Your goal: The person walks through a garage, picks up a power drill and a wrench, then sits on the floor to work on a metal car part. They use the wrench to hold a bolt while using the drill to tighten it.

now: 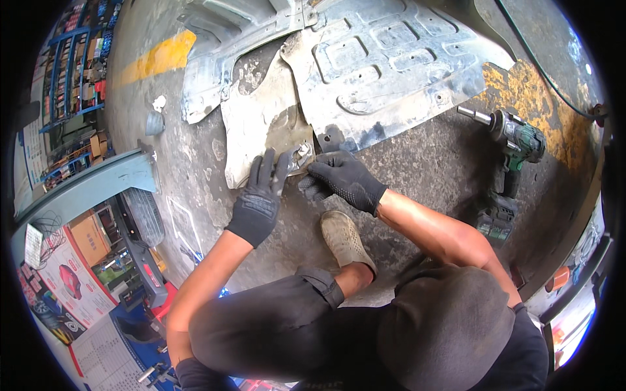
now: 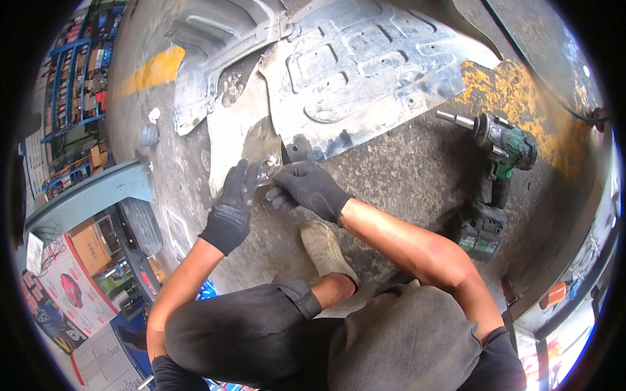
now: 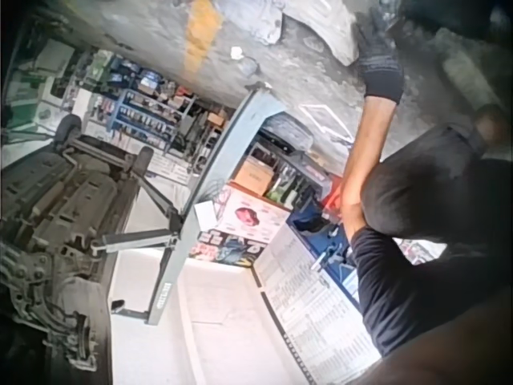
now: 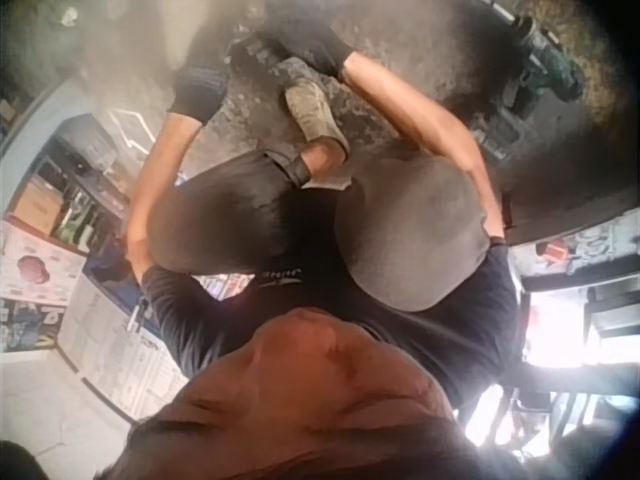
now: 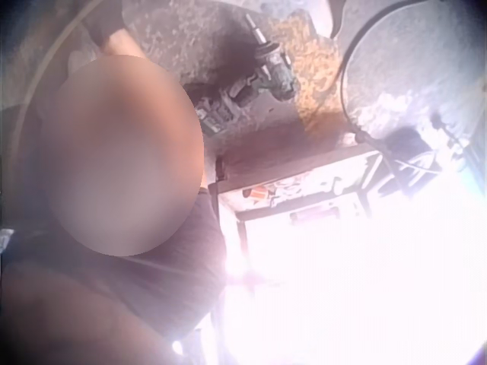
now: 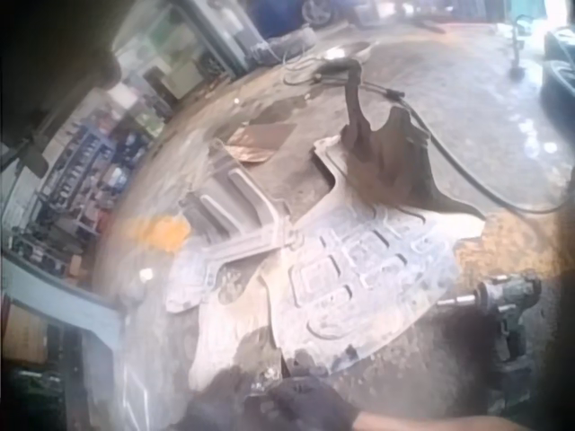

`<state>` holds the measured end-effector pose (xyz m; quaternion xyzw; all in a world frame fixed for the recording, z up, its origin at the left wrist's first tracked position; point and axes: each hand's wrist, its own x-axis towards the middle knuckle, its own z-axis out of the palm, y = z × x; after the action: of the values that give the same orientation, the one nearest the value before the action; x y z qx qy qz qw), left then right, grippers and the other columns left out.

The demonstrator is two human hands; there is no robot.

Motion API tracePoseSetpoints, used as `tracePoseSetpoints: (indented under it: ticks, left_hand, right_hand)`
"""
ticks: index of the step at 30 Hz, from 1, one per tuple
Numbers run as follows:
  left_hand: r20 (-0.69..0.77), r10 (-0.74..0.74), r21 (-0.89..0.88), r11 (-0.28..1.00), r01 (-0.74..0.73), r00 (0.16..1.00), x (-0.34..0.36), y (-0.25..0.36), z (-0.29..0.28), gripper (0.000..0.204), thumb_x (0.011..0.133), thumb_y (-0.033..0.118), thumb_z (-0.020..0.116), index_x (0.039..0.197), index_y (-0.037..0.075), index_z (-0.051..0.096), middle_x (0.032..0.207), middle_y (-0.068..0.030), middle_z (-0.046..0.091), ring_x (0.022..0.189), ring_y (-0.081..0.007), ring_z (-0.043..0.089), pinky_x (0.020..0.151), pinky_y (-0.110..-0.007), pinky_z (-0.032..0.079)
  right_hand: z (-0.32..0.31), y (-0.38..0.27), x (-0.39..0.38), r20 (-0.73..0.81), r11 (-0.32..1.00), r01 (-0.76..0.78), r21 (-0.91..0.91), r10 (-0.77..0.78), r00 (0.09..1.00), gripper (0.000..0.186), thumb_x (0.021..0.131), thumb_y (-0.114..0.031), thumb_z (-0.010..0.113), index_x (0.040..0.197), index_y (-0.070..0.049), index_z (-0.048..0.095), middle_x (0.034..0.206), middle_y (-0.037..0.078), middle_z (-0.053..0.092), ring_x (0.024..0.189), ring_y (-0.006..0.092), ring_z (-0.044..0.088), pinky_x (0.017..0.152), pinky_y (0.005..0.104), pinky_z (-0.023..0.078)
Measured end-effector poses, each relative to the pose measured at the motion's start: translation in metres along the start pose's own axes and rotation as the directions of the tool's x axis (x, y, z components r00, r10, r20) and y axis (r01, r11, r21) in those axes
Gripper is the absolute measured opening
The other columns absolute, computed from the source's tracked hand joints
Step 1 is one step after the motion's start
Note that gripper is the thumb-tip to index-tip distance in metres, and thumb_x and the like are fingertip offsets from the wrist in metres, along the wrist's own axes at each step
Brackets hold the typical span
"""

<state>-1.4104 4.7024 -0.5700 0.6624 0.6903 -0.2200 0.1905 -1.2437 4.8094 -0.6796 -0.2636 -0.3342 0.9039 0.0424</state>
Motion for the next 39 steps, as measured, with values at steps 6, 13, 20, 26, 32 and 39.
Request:
tracePoseSetpoints:
  ticks: [6, 13, 20, 26, 32, 39]
  left_hand:
    - [-0.094, 0.008, 0.124, 0.992, 0.004, 0.996, 0.014, 0.009, 0.01, 0.078, 0.079, 0.005, 0.053, 0.15, -0.006, 0.022, 0.137, -0.0229, 0.037, 0.121, -0.0375, 0.043, 0.104, -0.045, 0.037]
    - [-0.022, -0.076, 0.124, 0.989, 0.078, 0.997, 0.014, 0.012, -0.011, 0.09, 0.07, 0.007, 0.061, 0.153, 0.009, 0.025, 0.124, -0.0158, 0.041, 0.113, -0.0339, 0.044, 0.093, -0.055, 0.034]
    - [-0.136, 0.037, -0.078, 0.996, -0.048, 0.99, 0.005, -0.011, 0.011, 0.094, 0.068, 0.006, 0.062, 0.154, 0.014, 0.026, 0.12, -0.0163, 0.04, 0.107, -0.0367, 0.044, 0.093, -0.055, 0.037]
    - [-0.064, 0.021, 0.052, 0.998, -0.017, 0.998, 0.005, -0.004, -0.009, 0.091, 0.07, 0.003, 0.06, 0.154, 0.013, 0.025, 0.13, -0.0182, 0.04, 0.113, -0.0372, 0.045, 0.097, -0.051, 0.038]
    - [0.093, 0.016, 0.145, 0.989, -0.03, 0.996, 0.005, -0.025, -0.022, 0.088, 0.072, 0.003, 0.057, 0.153, 0.01, 0.026, 0.14, -0.0178, 0.038, 0.126, -0.0331, 0.043, 0.107, -0.05, 0.032]
    - [0.042, 0.217, 0.24, 0.945, -0.22, 0.975, 0.009, -0.038, -0.016, 0.087, 0.072, 0.006, 0.059, 0.153, 0.013, 0.028, 0.143, -0.0123, 0.039, 0.132, -0.0286, 0.04, 0.114, -0.053, 0.023]
  right_hand:
    - [0.0, -0.001, 0.0, 0.01, 0.998, 0.026, -0.052, -0.025, 1.0, 0.03, 0.097, -0.028, 0.057, 0.1, -0.003, 0.073, 0.084, 0.002, 0.07, 0.075, 0.0084, 0.061, 0.07, 0.0233, 0.05]
    - [0.001, -0.009, -0.007, -0.01, 1.0, -0.001, 0.013, 0.002, 1.0, 0.03, 0.096, -0.027, 0.057, 0.099, -0.002, 0.072, 0.085, 0.003, 0.07, 0.076, 0.0073, 0.061, 0.071, 0.0233, 0.049]
    - [0.0, 0.0, -0.005, 0.022, 0.997, 0.052, 0.063, -0.053, 0.998, 0.026, 0.098, -0.021, 0.057, 0.099, 0.002, 0.07, 0.083, 0.003, 0.068, 0.07, 0.0066, 0.06, 0.063, 0.0218, 0.05]
    - [0.001, -0.012, -0.012, 0.017, 0.998, 0.007, 0.069, -0.008, 1.0, 0.027, 0.097, -0.021, 0.055, 0.094, 0.001, 0.072, 0.081, 0.001, 0.068, 0.069, 0.0069, 0.059, 0.064, 0.0221, 0.048]
    - [0.0, -0.017, -0.015, 0.058, 0.995, -0.037, 0.089, 0.031, 0.998, 0.029, 0.098, -0.022, 0.055, 0.095, 0.001, 0.071, 0.083, 0.003, 0.07, 0.069, 0.0072, 0.061, 0.064, 0.0227, 0.05]
    - [0.002, -0.02, -0.022, 0.03, 0.996, -0.063, 0.065, 0.061, 0.998, 0.026, 0.098, -0.024, 0.056, 0.098, -0.001, 0.068, 0.086, 0.004, 0.071, 0.068, 0.0082, 0.062, 0.064, 0.0238, 0.052]
